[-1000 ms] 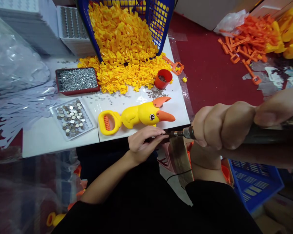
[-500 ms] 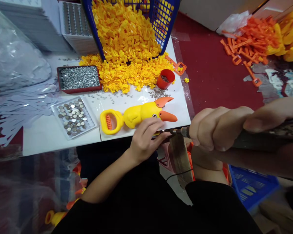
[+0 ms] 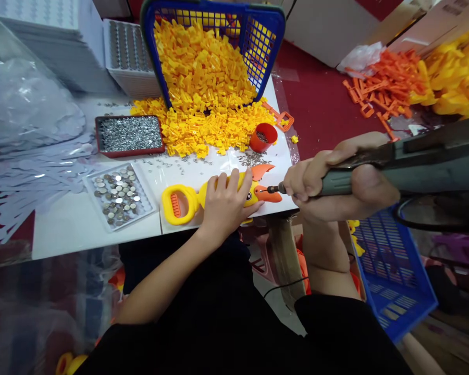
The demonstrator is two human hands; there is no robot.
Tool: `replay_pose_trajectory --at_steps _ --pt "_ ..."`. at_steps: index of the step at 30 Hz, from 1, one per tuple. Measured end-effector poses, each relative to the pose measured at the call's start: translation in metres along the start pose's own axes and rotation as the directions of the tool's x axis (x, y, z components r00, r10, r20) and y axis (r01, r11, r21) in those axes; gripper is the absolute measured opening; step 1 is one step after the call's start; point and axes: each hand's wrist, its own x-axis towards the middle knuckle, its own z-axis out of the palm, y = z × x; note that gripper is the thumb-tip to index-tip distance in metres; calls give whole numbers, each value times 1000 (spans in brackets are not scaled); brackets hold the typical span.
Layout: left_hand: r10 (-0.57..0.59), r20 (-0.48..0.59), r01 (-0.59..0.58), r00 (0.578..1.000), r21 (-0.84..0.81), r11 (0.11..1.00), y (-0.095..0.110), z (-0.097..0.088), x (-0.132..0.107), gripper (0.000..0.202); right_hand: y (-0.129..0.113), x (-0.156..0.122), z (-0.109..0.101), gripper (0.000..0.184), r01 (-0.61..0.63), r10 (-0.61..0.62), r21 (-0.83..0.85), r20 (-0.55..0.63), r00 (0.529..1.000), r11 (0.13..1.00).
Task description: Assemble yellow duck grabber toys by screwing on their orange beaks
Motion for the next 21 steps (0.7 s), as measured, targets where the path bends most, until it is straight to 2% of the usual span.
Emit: replay_pose_trajectory --at_steps 11,21 --pt "-58 124 51 991 56 997 10 -11 5 72 6 3 10 12 64 -64 24 0 998 998" --pt "-24 168 10 986 80 997 13 -13 8 69 11 2 16 12 75 -76 -43 -13 997 996"
